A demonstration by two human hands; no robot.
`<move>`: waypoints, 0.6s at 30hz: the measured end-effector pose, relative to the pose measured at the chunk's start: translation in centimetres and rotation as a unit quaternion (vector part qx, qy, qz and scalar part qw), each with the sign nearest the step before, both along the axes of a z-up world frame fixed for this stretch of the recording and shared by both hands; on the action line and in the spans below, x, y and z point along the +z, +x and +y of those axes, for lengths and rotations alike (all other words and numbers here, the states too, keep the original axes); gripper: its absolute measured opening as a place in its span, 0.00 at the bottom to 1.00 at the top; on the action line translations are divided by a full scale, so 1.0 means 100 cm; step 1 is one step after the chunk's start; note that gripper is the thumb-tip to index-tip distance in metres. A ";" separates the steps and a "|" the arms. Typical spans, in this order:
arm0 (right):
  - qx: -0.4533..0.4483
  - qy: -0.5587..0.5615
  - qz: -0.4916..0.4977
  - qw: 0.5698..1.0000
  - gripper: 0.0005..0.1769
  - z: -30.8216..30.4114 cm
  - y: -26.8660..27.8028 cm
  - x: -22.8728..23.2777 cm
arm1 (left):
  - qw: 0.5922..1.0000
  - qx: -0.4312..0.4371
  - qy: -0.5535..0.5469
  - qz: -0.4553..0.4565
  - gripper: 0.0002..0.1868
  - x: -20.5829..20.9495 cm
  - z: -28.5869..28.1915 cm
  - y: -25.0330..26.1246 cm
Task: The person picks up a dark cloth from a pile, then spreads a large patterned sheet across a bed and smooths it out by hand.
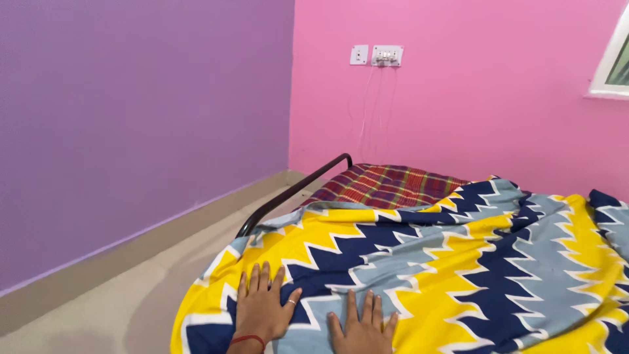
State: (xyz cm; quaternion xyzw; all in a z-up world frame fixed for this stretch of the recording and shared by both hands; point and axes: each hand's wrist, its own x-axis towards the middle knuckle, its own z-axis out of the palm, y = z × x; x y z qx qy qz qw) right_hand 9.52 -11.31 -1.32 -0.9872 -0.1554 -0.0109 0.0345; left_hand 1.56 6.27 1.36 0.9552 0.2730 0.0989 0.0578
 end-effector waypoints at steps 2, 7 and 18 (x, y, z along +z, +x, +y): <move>0.005 -0.022 0.027 0.999 0.42 -0.012 -0.013 0.002 | 1.000 0.008 -0.007 -0.006 0.40 -0.003 -0.015 -0.016; 0.040 0.015 0.028 0.999 0.38 -0.045 -0.041 0.010 | 1.000 0.023 -0.006 -0.019 0.38 -0.003 -0.045 -0.051; 0.101 0.034 0.015 0.994 0.35 -0.080 -0.067 0.011 | 0.997 0.006 -0.060 -0.053 0.33 -0.015 -0.075 -0.081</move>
